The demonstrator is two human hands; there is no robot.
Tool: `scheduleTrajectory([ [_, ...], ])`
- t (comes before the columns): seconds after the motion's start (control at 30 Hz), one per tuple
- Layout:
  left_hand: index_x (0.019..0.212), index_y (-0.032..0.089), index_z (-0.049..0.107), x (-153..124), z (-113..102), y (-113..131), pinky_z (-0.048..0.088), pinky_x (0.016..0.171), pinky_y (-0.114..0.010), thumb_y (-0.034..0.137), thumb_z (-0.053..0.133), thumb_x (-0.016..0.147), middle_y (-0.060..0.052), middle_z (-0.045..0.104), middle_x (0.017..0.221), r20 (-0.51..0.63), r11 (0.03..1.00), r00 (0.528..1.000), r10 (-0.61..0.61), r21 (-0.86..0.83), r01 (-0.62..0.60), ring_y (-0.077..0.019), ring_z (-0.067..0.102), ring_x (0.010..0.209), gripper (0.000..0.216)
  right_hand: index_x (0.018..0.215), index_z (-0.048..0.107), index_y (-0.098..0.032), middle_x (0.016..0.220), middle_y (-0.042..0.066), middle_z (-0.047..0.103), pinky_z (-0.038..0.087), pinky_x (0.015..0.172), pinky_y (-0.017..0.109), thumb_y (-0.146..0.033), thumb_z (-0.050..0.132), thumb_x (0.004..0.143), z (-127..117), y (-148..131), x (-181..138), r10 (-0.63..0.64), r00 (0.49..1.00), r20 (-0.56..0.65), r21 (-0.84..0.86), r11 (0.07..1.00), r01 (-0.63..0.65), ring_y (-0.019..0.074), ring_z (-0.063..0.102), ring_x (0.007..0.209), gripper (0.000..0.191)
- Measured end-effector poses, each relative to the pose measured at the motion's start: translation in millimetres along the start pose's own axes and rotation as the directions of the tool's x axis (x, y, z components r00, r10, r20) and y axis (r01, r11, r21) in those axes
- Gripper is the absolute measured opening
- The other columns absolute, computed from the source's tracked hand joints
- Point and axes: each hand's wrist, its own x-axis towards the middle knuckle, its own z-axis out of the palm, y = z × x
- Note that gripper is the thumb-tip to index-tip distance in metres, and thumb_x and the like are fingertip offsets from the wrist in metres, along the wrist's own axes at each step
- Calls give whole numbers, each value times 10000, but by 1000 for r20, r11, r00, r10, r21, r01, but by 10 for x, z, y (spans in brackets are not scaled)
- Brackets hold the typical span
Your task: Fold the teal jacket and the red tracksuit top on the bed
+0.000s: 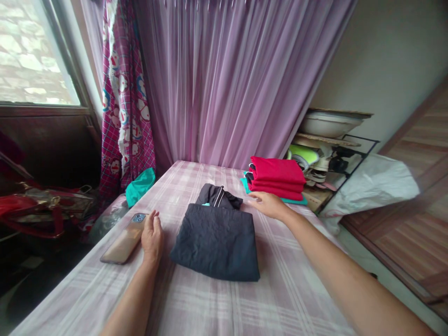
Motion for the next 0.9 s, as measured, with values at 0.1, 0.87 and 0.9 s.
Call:
scheduleTrajectory([
  [0.1, 1277, 185, 572, 8, 4, -51, 461, 1080, -381, 434, 351, 952, -122, 693, 1267, 24, 1000, 1000, -11, -22, 11, -237, 639, 1206, 465, 1343, 631, -196, 1334, 122, 667, 494, 961, 347, -450, 625, 862, 305, -177, 72, -57, 993, 108, 31, 998, 54, 267, 640, 1178, 544],
  [0.87, 1213, 186, 607, -15, 85, -165, 513, 973, -433, 662, 404, 895, -142, 707, 1208, 86, 971, 990, -110, -203, 126, -267, 680, 1091, 608, 1370, 585, -173, 1315, 157, 668, 481, 945, 359, -504, 706, 818, 988, -75, 1089, 157, 976, 150, 12, 987, -161, 297, 628, 1184, 655],
  [0.9, 1208, 185, 609, -18, 86, -160, 511, 969, -440, 686, 415, 879, -145, 709, 1198, 78, 967, 990, -115, -218, 130, -271, 682, 1079, 630, 1306, 636, -188, 1212, 126, 723, 495, 896, 345, -510, 714, 805, 1020, -83, 1116, 152, 971, 186, 21, 987, -159, 281, 664, 1098, 600],
])
